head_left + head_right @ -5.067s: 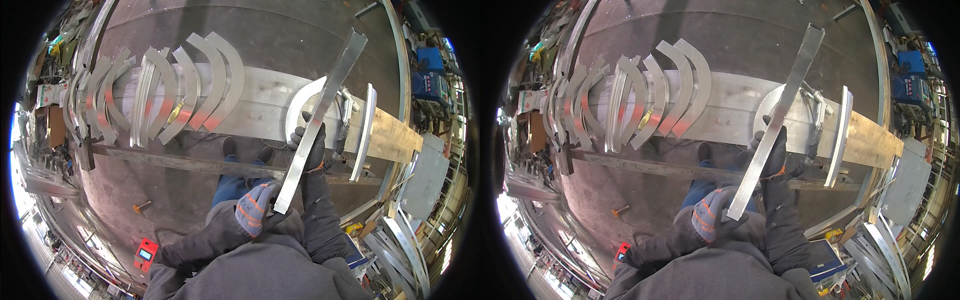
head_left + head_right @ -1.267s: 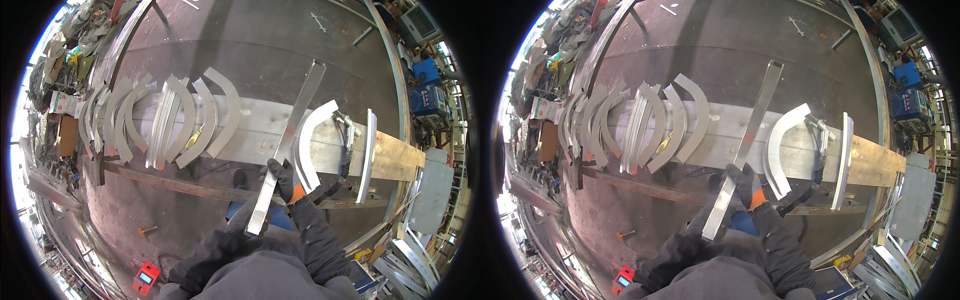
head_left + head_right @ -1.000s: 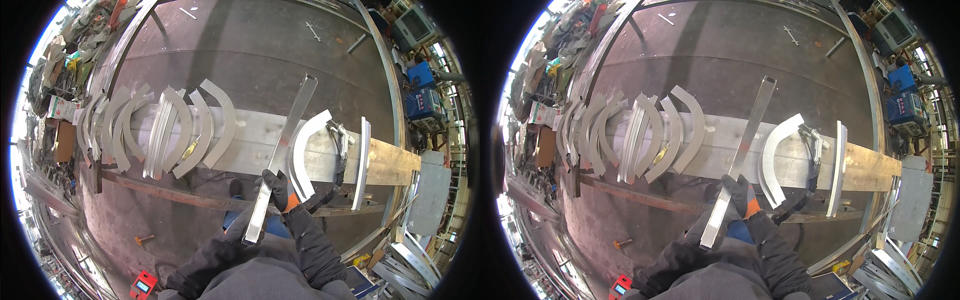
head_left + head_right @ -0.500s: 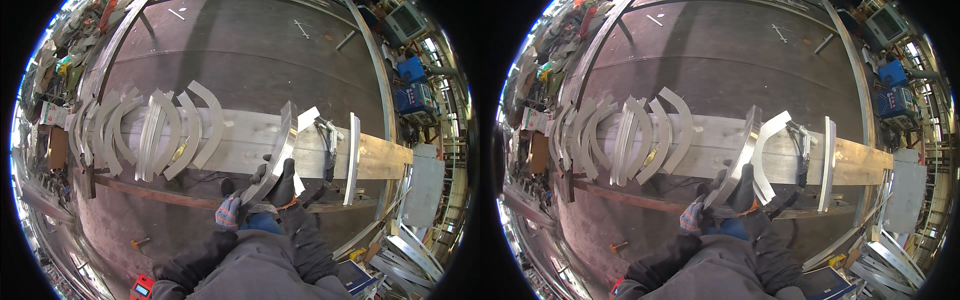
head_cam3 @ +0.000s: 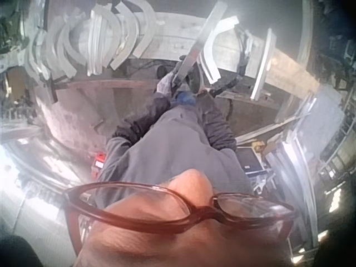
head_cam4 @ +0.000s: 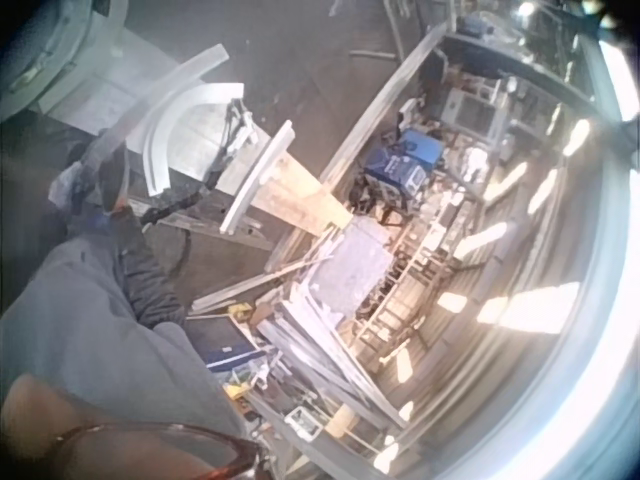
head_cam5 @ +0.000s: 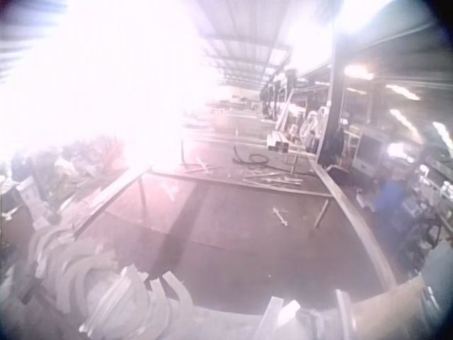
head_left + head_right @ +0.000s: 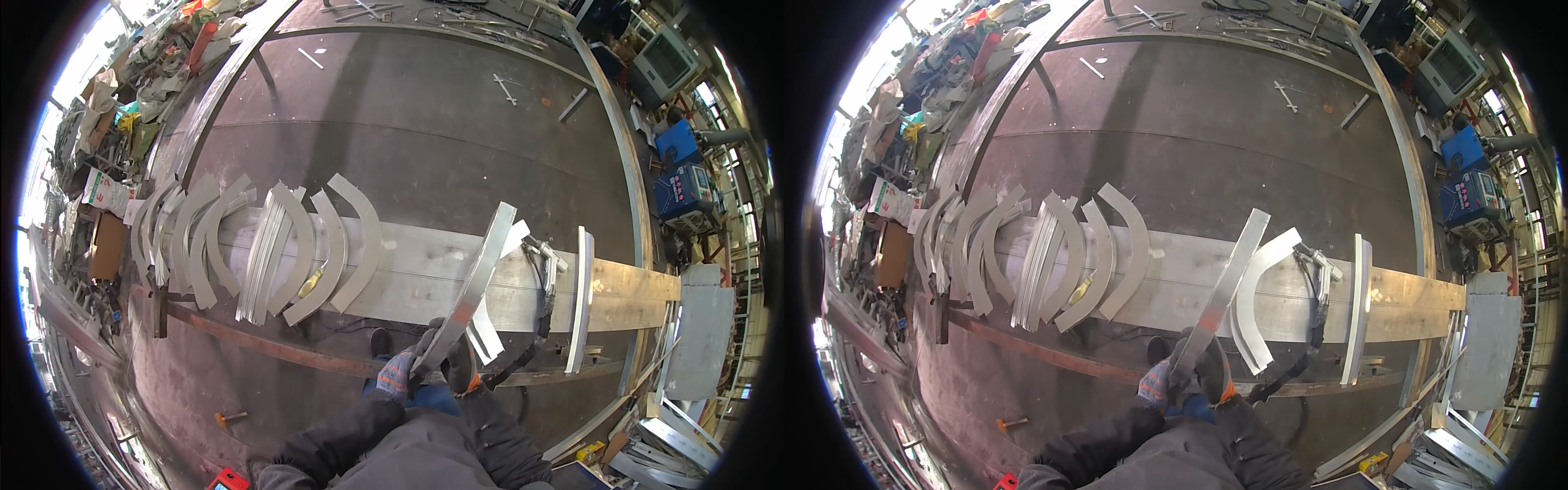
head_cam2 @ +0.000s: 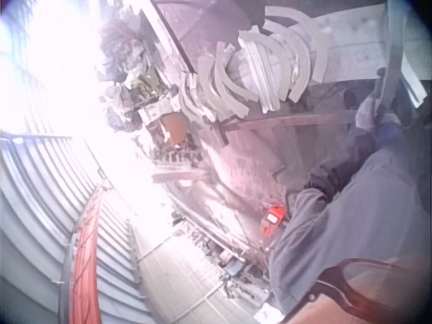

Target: The person welds curved metal pieces on a workbench using a handheld welding torch. They position each piece, weld along the seam, then inspect and set the piece aside before repeating the process with additional pieces.

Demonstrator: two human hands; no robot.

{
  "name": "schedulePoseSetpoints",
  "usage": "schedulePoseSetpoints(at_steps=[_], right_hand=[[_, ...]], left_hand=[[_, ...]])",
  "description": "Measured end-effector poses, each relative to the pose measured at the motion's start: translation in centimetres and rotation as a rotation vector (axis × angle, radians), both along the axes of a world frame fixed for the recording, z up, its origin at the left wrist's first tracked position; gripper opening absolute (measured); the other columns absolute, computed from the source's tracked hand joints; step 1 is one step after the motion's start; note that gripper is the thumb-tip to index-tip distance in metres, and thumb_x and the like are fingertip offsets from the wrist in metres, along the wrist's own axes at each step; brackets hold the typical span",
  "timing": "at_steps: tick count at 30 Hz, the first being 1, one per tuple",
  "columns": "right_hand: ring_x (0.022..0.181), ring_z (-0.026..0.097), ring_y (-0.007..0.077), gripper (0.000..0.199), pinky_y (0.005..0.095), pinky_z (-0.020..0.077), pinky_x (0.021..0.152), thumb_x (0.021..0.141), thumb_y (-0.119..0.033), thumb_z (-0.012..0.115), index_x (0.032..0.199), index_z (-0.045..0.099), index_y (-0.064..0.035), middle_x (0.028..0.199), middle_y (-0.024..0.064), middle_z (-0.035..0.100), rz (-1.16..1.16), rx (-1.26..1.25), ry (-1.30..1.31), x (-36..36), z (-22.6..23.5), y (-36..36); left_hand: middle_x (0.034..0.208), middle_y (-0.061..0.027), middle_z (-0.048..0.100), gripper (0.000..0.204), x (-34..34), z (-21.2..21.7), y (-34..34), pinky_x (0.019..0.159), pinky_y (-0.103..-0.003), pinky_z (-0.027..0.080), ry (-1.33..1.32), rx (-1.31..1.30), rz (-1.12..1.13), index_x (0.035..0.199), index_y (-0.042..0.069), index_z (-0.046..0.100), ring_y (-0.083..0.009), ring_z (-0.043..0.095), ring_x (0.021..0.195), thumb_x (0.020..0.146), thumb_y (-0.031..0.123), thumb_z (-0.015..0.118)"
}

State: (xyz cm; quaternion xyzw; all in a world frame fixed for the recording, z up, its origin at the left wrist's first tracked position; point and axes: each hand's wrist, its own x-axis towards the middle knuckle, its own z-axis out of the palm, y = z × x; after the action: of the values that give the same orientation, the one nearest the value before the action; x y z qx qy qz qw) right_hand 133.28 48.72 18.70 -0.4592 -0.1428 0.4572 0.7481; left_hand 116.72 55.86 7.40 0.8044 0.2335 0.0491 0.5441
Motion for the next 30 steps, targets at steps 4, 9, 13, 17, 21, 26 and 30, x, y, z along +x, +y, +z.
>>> schedulePoseSetpoints(at_steps=[4,9,13,17,21,26,30], right_hand=[[0.084,0.065,0.0240,0.076,0.0385,0.0538,0.076,0.096,-0.062,0.057,0.136,0.041,0.0001,0.092,0.0143,0.064,-0.020,-0.031,-0.020,0.1,0.2,0.2],[0.083,0.065,0.0234,0.060,0.0394,0.0541,0.078,0.101,-0.053,0.055,0.131,0.047,-0.0013,0.090,0.0137,0.065,-0.190,-0.096,0.112,2.5,2.3,0.1],[0.087,0.065,0.0233,0.042,0.0426,0.0546,0.083,0.102,-0.041,0.059,0.121,0.054,-0.0043,0.092,0.0104,0.064,-0.470,-0.069,0.397,7.0,3.0,-0.8],[0.090,0.063,0.0220,0.038,0.0414,0.0554,0.084,0.096,-0.035,0.071,0.117,0.057,-0.0066,0.094,0.0095,0.064,-0.539,0.152,0.713,9.9,2.6,-2.5],[0.090,0.063,0.0220,0.041,0.0380,0.0559,0.082,0.094,-0.036,0.073,0.117,0.058,-0.0062,0.096,0.0105,0.063,-0.545,0.147,0.691,10.5,2.0,-3.6],[0.083,0.063,0.0199,0.043,0.0348,0.0566,0.075,0.095,-0.039,0.072,0.113,0.058,-0.0030,0.094,0.0084,0.062,-0.514,0.041,0.644,12.2,1.3,-4.0],[0.076,0.066,0.0191,0.044,0.0327,0.0571,0.065,0.094,-0.041,0.071,0.111,0.059,-0.0024,0.088,0.0087,0.066,-0.438,-0.438,0.246,15.7,-2.3,-4.4]], left_hand=[[0.124,-0.0218,0.063,0.045,0.6,-0.6,0.3,0.093,-0.045,0.052,0.012,-0.016,-0.057,0.127,0.002,0.056,-0.0402,0.063,0.114,0.086,0.015,0.072],[0.110,-0.0187,0.068,0.050,1.1,3.9,0.8,0.083,-0.040,0.055,-0.050,-0.091,0.056,0.126,0.003,0.058,-0.0332,0.069,0.101,0.084,0.018,0.081],[0.105,-0.0164,0.068,0.056,1.5,8.8,1.7,0.079,-0.037,0.057,-0.107,-0.116,0.144,0.127,0.005,0.053,-0.0255,0.070,0.097,0.082,0.015,0.085],[0.113,-0.0120,0.064,0.054,2.6,12.8,2.1,0.081,-0.034,0.058,-0.254,-0.202,0.189,0.125,0.006,0.054,-0.0217,0.070,0.098,0.081,0.012,0.085],[0.112,-0.0098,0.063,0.055,3.6,14.9,2.3,0.084,-0.034,0.058,-0.223,-0.205,0.177,0.126,0.006,0.054,-0.0210,0.069,0.101,0.080,0.010,0.085],[0.115,-0.0105,0.064,0.055,3.3,12.8,1.4,0.090,-0.036,0.056,-0.149,-0.407,0.099,0.128,0.005,0.053,-0.0205,0.067,0.107,0.082,0.009,0.084],[0.120,-0.0136,0.065,0.055,2.0,6.8,0.3,0.094,-0.036,0.053,0.096,-0.482,-0.047,0.131,0.002,0.052,-0.0219,0.066,0.110,0.087,0.017,0.081]])
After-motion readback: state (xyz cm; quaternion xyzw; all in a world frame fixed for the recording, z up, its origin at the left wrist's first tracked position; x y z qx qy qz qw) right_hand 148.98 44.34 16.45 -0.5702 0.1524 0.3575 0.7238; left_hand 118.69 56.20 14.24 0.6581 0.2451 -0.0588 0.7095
